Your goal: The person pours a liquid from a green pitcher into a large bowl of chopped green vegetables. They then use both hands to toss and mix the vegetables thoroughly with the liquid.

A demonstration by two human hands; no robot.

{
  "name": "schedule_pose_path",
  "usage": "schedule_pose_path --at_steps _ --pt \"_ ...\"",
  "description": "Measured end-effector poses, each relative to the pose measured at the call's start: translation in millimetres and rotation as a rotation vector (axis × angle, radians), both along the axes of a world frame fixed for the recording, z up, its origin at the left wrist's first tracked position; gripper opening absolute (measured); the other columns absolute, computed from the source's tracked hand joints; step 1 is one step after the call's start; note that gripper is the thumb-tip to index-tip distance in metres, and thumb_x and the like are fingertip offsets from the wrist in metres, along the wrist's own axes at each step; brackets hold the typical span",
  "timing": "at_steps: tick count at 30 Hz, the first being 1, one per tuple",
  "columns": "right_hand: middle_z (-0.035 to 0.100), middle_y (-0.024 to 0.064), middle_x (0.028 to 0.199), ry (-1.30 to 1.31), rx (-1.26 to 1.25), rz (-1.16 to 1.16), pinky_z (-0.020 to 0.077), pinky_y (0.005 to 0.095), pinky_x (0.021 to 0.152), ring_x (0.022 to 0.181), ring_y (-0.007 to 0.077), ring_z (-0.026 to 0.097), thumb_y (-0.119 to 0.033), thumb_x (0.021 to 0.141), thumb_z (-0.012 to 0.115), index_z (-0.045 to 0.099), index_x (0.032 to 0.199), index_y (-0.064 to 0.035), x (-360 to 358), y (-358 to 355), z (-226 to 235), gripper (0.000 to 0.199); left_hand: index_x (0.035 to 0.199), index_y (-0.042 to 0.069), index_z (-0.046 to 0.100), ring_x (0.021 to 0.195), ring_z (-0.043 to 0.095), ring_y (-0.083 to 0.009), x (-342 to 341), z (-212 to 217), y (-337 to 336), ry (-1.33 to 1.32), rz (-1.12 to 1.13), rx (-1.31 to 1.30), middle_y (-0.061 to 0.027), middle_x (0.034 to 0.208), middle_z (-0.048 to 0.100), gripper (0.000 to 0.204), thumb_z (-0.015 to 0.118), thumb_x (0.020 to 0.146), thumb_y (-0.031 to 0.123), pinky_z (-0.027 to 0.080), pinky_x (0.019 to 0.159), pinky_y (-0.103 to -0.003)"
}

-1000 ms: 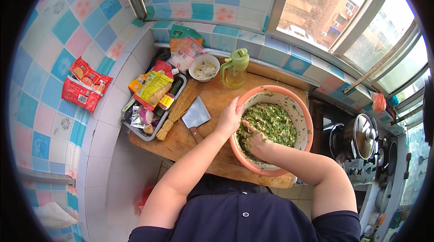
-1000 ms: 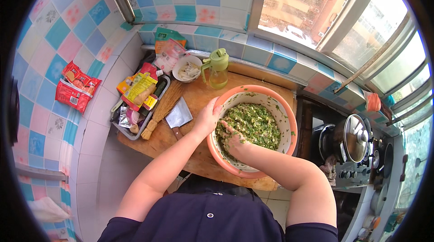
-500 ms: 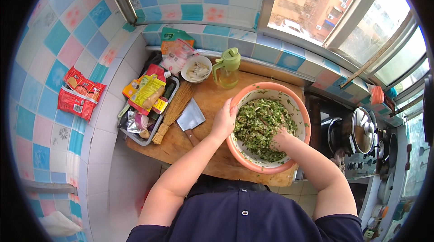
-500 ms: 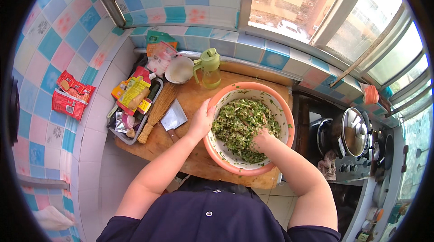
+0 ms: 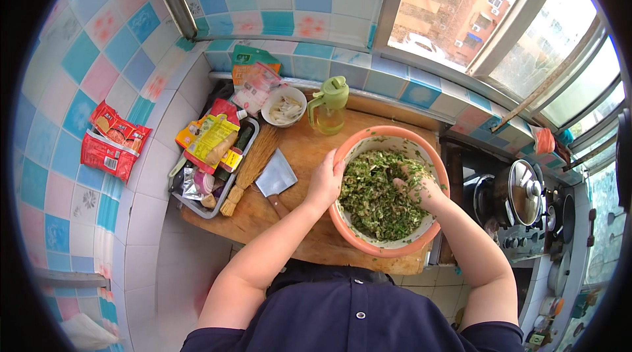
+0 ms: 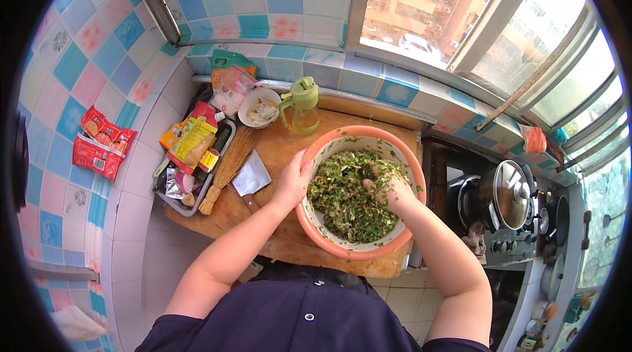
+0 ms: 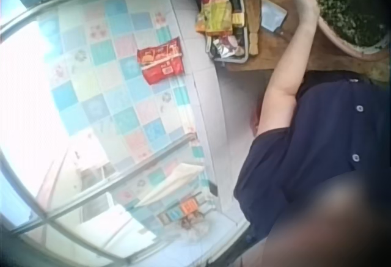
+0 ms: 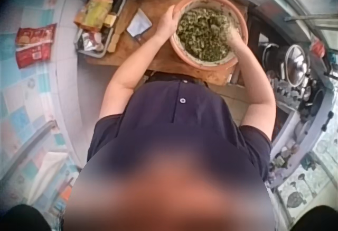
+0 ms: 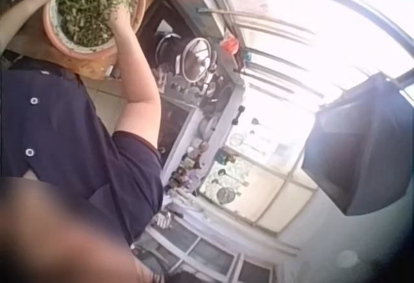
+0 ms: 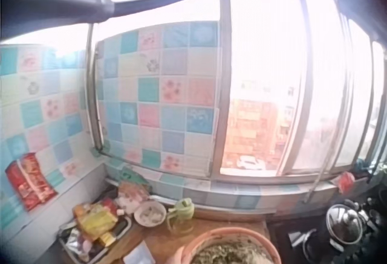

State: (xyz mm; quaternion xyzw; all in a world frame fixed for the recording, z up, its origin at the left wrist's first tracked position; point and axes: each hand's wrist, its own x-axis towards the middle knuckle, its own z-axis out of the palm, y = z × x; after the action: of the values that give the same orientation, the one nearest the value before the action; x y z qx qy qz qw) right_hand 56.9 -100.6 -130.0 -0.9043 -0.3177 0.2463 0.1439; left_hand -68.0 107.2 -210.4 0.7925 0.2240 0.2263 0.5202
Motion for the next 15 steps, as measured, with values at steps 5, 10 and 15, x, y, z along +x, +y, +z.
schedule_pose_path --at_steps 5,10,15 --pt "0.043 0.02 0.134 0.793 0.565 -0.409 0.036 0.0448 0.099 0.121 0.0263 0.045 -0.04 0.096 0.041 0.034 0.14 -0.0108 104.2 6.6 -126.2 0.053 0.123 -0.003 0.048 0.094 0.06 -0.0394 1.8 8.2 -6.9 -0.019 -0.003 -0.021 -0.0256 0.1 0.062 0.04 0.049 0.093 0.024 0.047 0.079 -0.041" --pt "0.04 0.0152 0.137 0.301 -0.223 0.351 0.0316 0.0449 0.103 0.123 0.0245 0.043 -0.04 0.097 0.034 0.03 0.142 -0.0157 93.2 76.0 -85.2 0.051 0.122 -0.001 0.05 0.093 0.061 -0.0392 0.3 11.0 -8.7 -0.008 0.041 -0.021 -0.0256 0.098 0.063 0.039 0.05 0.093 0.024 0.048 0.078 -0.041" --pt "0.038 0.0104 0.14 0.278 -0.426 0.724 0.0273 0.0449 0.107 0.125 0.0227 0.041 -0.04 0.098 0.028 0.027 0.143 -0.0206 86.0 87.7 -70.2 0.049 0.122 -0.001 0.051 0.092 0.061 -0.0386 3.0 7.7 -5.4 -0.008 0.054 -0.031 -0.024 0.097 0.064 0.039 0.052 0.093 0.025 0.048 0.078 -0.04"
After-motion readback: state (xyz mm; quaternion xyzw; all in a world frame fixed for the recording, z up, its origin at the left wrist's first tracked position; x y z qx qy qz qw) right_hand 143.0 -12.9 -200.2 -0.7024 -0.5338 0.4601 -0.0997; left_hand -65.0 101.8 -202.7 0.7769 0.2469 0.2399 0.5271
